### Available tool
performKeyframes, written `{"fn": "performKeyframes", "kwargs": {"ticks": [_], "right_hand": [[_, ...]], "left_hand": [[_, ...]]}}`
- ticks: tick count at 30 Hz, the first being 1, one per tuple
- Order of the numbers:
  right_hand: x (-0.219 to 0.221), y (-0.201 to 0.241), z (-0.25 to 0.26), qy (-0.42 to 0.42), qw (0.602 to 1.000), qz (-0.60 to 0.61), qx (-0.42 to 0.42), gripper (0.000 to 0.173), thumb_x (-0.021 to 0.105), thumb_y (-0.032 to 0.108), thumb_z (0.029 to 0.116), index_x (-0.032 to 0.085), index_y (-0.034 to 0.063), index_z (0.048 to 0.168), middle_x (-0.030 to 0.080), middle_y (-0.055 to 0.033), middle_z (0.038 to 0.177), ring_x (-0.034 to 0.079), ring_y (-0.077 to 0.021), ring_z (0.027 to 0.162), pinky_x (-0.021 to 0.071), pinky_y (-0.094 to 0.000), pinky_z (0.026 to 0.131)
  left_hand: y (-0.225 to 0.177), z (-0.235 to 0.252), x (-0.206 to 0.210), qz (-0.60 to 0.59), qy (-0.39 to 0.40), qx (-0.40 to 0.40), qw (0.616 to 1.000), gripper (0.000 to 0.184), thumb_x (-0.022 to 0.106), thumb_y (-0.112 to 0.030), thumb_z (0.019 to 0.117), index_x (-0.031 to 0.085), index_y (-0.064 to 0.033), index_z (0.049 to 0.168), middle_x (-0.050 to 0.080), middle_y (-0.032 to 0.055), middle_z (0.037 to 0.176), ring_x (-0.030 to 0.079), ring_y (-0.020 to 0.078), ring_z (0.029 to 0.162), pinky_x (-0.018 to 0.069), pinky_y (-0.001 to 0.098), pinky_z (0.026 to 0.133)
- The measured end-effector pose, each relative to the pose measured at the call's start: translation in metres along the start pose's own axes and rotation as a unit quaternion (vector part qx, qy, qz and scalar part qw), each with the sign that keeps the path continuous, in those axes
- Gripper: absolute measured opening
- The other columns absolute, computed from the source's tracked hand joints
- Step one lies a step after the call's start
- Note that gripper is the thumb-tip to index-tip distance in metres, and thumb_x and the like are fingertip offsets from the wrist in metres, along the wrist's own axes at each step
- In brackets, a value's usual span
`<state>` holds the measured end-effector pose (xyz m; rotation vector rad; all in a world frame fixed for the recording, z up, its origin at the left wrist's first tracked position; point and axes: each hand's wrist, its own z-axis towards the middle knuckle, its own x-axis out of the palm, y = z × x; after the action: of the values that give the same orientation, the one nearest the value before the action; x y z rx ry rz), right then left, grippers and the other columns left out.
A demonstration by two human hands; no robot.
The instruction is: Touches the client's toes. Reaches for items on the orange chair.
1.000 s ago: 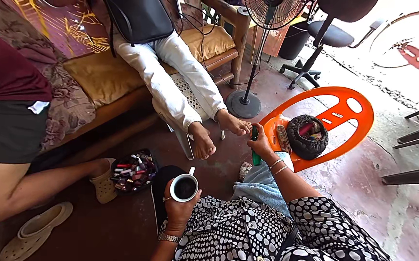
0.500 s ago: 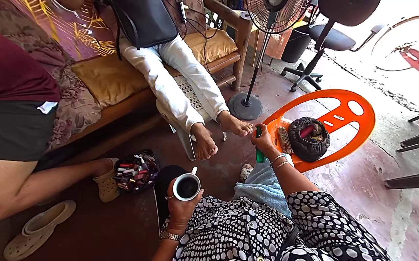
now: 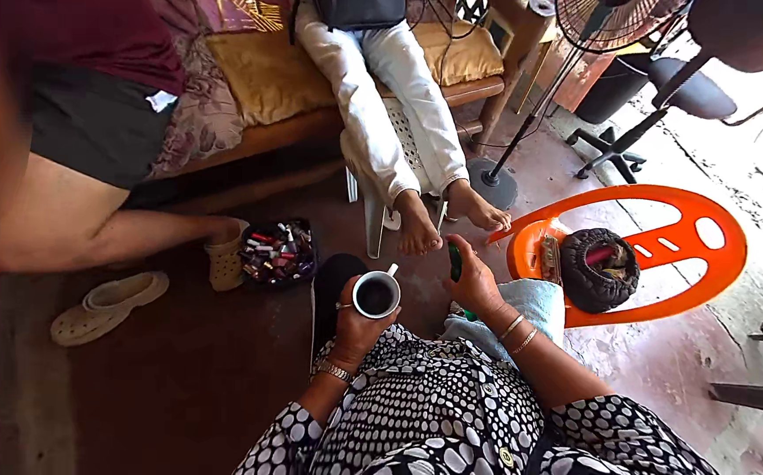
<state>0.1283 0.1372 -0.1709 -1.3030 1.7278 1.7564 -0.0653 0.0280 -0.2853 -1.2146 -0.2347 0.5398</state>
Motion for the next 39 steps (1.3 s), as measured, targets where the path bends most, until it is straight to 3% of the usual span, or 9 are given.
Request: {"fn": "performKeyframes", "kwargs": {"ticks": [3, 7, 10, 16, 19, 22, 28, 35, 39], "right_hand": [[0.002, 0.016, 0.009, 0.059, 0.996, -0.057, 0.021, 0.08, 0.069, 0.006, 0.089, 0.033, 0.0176, 0.16, 0.065, -0.0268, 0.118, 0.067, -0.0444, 0.101, 0.0524, -0.0618, 0.084], [0.001, 0.008, 0.018, 0.042, 0.997, -0.021, 0.06, 0.078, 0.071, 0.001, 0.0866, 0.036, 0.0136, 0.155, 0.067, -0.0278, 0.107, 0.068, -0.046, 0.094, 0.0527, -0.0632, 0.082], [0.0, 0.009, 0.013, 0.015, 0.999, 0.024, 0.036, 0.079, 0.072, -0.002, 0.084, 0.038, 0.0107, 0.154, 0.067, -0.0278, 0.107, 0.067, -0.0436, 0.092, 0.0531, -0.0609, 0.08], [0.002, 0.009, 0.024, 0.074, 0.997, -0.011, 0.016, 0.08, 0.071, 0.0, 0.0861, 0.035, 0.0146, 0.156, 0.068, -0.0237, 0.115, 0.068, -0.0421, 0.095, 0.0537, -0.0622, 0.082], [-0.004, -0.006, 0.023, 0.036, 0.998, 0.028, 0.034, 0.077, 0.071, -0.002, 0.0853, 0.038, 0.0126, 0.153, 0.067, -0.0261, 0.103, 0.067, -0.0427, 0.088, 0.0532, -0.0609, 0.077], [-0.015, -0.024, 0.007, -0.025, 0.994, 0.094, 0.04, 0.079, 0.071, -0.004, 0.0838, 0.038, 0.0137, 0.154, 0.066, -0.0236, 0.099, 0.066, -0.0368, 0.081, 0.0542, -0.0556, 0.072], [-0.037, -0.088, -0.002, -0.182, 0.958, 0.154, 0.159, 0.083, 0.07, -0.002, 0.0852, 0.031, 0.0135, 0.157, 0.065, -0.0288, 0.107, 0.066, -0.0408, 0.084, 0.0538, -0.0585, 0.072], [-0.052, -0.108, 0.036, -0.154, 0.958, 0.181, 0.163, 0.082, 0.07, 0.0, 0.0878, 0.032, 0.0205, 0.157, 0.064, -0.028, 0.104, 0.063, -0.0424, 0.081, 0.051, -0.0592, 0.067], [-0.05, -0.119, 0.065, -0.12, 0.966, 0.158, 0.167, 0.082, 0.07, -0.002, 0.0845, 0.034, 0.0172, 0.156, 0.065, -0.0291, 0.111, 0.066, -0.0427, 0.092, 0.0524, -0.0607, 0.078]], "left_hand": [[0.0, 0.001, -0.003, 0.004, -0.011, 0.006, 1.0, 0.102, 0.095, -0.026, 0.0603, 0.042, 0.0214, 0.133, 0.061, 0.0267, 0.128, 0.061, 0.015, 0.123, 0.0449, 0.0258, 0.11], [0.001, 0.0, -0.007, -0.002, -0.016, 0.015, 1.0, 0.102, 0.095, -0.028, 0.0608, 0.042, 0.0207, 0.133, 0.061, 0.0259, 0.128, 0.06, 0.0149, 0.123, 0.0446, 0.026, 0.11], [0.003, -0.002, -0.009, -0.01, -0.02, 0.022, 0.999, 0.101, 0.095, -0.029, 0.0616, 0.043, 0.0208, 0.132, 0.062, 0.0258, 0.128, 0.061, 0.0145, 0.123, 0.0446, 0.0263, 0.111], [0.002, -0.001, -0.006, -0.01, -0.016, 0.004, 1.0, 0.101, 0.095, -0.025, 0.0607, 0.041, 0.0208, 0.134, 0.06, 0.0269, 0.128, 0.06, 0.0169, 0.123, 0.0453, 0.0276, 0.11], [0.001, -0.002, -0.005, -0.002, -0.008, 0.015, 1.0, 0.102, 0.094, -0.027, 0.0616, 0.041, 0.0216, 0.134, 0.06, 0.0268, 0.129, 0.06, 0.0154, 0.124, 0.0446, 0.0259, 0.11], [0.003, -0.001, -0.005, -0.014, -0.01, 0.023, 1.0, 0.101, 0.094, -0.024, 0.0614, 0.04, 0.021, 0.134, 0.061, 0.0242, 0.129, 0.06, 0.0126, 0.124, 0.0445, 0.0248, 0.111], [0.004, -0.001, -0.004, -0.027, -0.021, 0.01, 0.999, 0.109, 0.095, -0.025, 0.0607, 0.034, 0.0238, 0.136, 0.057, 0.0267, 0.132, 0.058, 0.0124, 0.125, 0.0442, 0.0242, 0.111], [0.002, 0.0, 0.001, -0.009, -0.007, 0.016, 1.0, 0.106, 0.094, -0.025, 0.0607, 0.036, 0.0238, 0.135, 0.059, 0.0259, 0.13, 0.059, 0.0102, 0.124, 0.0431, 0.0219, 0.11], [0.001, 0.0, 0.0, 0.003, -0.009, 0.013, 1.0, 0.107, 0.093, -0.024, 0.0601, 0.035, 0.0234, 0.136, 0.058, 0.0265, 0.131, 0.058, 0.0106, 0.125, 0.0429, 0.0214, 0.11]]}}
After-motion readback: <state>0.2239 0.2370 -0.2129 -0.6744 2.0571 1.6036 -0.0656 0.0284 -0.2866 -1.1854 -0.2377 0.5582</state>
